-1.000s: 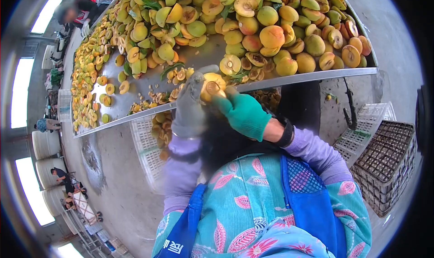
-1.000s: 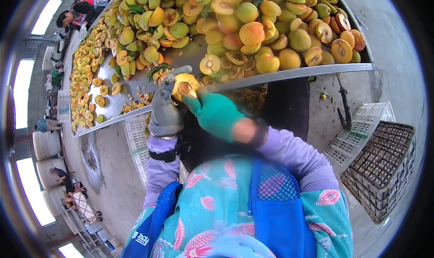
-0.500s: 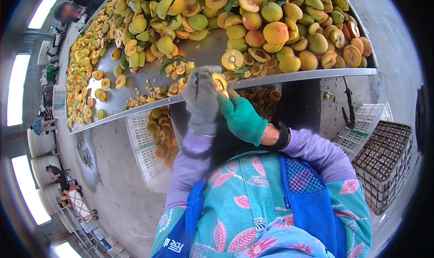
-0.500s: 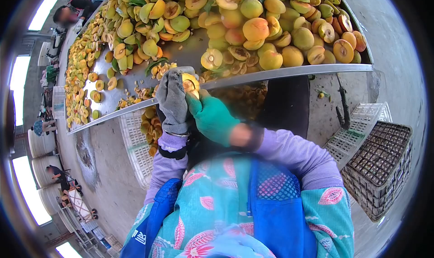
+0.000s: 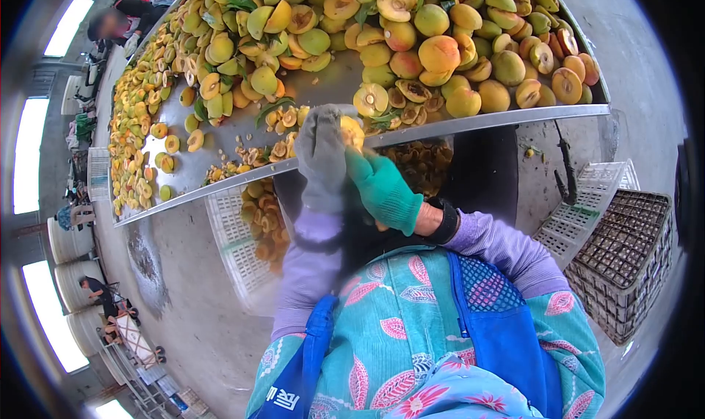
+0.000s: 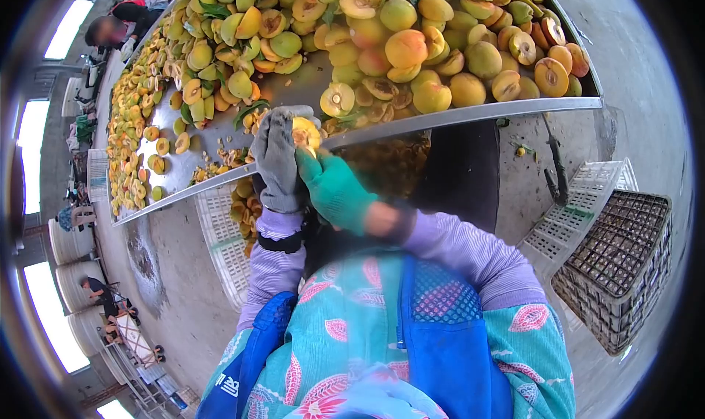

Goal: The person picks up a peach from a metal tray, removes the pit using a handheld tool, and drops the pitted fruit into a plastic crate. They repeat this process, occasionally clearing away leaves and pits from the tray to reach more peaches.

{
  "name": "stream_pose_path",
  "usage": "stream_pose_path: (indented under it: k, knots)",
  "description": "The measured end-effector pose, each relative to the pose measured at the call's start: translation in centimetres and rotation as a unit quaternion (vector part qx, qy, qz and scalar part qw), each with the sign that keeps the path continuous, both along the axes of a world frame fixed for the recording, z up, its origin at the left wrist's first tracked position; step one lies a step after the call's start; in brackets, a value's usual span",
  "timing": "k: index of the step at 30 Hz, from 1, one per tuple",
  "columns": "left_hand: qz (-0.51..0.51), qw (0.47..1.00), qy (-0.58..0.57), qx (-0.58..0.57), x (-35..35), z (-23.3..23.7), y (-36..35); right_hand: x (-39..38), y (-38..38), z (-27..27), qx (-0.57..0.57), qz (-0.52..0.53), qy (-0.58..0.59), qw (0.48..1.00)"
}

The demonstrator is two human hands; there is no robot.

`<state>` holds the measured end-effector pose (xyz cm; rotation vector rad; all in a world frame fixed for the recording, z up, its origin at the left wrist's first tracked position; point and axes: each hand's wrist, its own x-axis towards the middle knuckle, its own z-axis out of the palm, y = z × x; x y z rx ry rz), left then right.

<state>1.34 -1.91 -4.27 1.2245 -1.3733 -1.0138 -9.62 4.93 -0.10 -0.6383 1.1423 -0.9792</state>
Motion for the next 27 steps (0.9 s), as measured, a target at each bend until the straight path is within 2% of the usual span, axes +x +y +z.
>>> stream_pose_path:
  k: [1, 3, 5, 6, 8, 9, 11, 12, 14, 17, 19, 20, 22, 23, 24, 25, 27]
  knots:
    - [0.010, 1.000, 0.001, -0.003, -0.5, 0.4, 0.4, 0.0, 0.2, -0.3, -0.002, 0.002, 0.010, 1.000]
    - [0.017, 0.996, 0.088, -0.002, -1.4, 0.1, 0.7, 0.7, 0.5, -2.2, -0.047, -0.021, 0.013, 0.999]
    - [0.006, 0.989, 0.150, -0.010, -1.5, 0.5, 1.1, 2.0, 0.4, -5.0, -0.139, -0.063, 0.003, 0.988]
    - [-0.027, 0.989, 0.143, 0.013, -1.2, 0.8, 1.0, 1.0, 0.2, -3.6, -0.047, -0.003, -0.049, 0.998]
    - [-0.093, 0.986, 0.124, 0.062, -0.1, 1.4, 0.8, -1.5, 0.2, 0.3, 0.138, 0.117, -0.152, 0.972]
    - [-0.111, 0.993, 0.037, 0.023, 0.3, 1.5, 0.3, -1.4, 0.1, 0.2, 0.122, 0.116, -0.139, 0.976]
    - [-0.174, 0.983, -0.026, 0.041, 0.9, 3.0, -0.5, -1.1, 0.2, -0.5, 0.092, 0.119, -0.109, 0.983]
    - [-0.204, 0.976, -0.057, 0.047, 1.1, 3.5, -1.0, -1.1, 0.3, -0.7, 0.104, 0.135, -0.223, 0.960]
    - [-0.271, 0.958, 0.035, 0.086, 1.0, 3.8, -1.7, -1.1, 0.4, -0.8, 0.127, 0.163, -0.441, 0.873]
    - [-0.308, 0.936, 0.116, 0.128, 0.2, 6.7, -1.2, -0.4, 0.6, -0.2, 0.050, 0.164, -0.584, 0.794]
    - [-0.135, 0.943, 0.259, 0.158, 0.5, 4.6, -0.2, -1.1, -0.2, -0.4, 0.042, 0.239, -0.658, 0.713]
    - [-0.044, 0.929, 0.329, 0.167, 0.8, 3.8, 0.4, -1.6, -0.6, -0.5, 0.039, 0.277, -0.689, 0.668]
    - [0.124, 0.935, 0.295, 0.154, 4.9, 4.1, 3.0, -2.9, 0.2, -0.9, 0.073, 0.269, -0.652, 0.705]
    - [0.141, 0.959, 0.217, 0.119, 9.6, 1.8, 3.4, -3.9, 0.6, -1.8, 0.102, 0.259, -0.624, 0.730]
    - [0.219, 0.955, 0.162, 0.116, 9.2, 4.7, 4.1, -4.9, 0.8, -2.8, 0.129, 0.248, -0.596, 0.753]
    - [0.209, 0.926, -0.230, 0.212, 14.9, 2.4, 3.0, -5.6, 1.0, -3.8, 0.184, 0.226, -0.538, 0.791]
    - [0.151, 0.935, -0.315, 0.066, 12.2, 3.1, 1.7, -5.9, 1.4, -3.8, 0.212, 0.165, -0.455, 0.849]
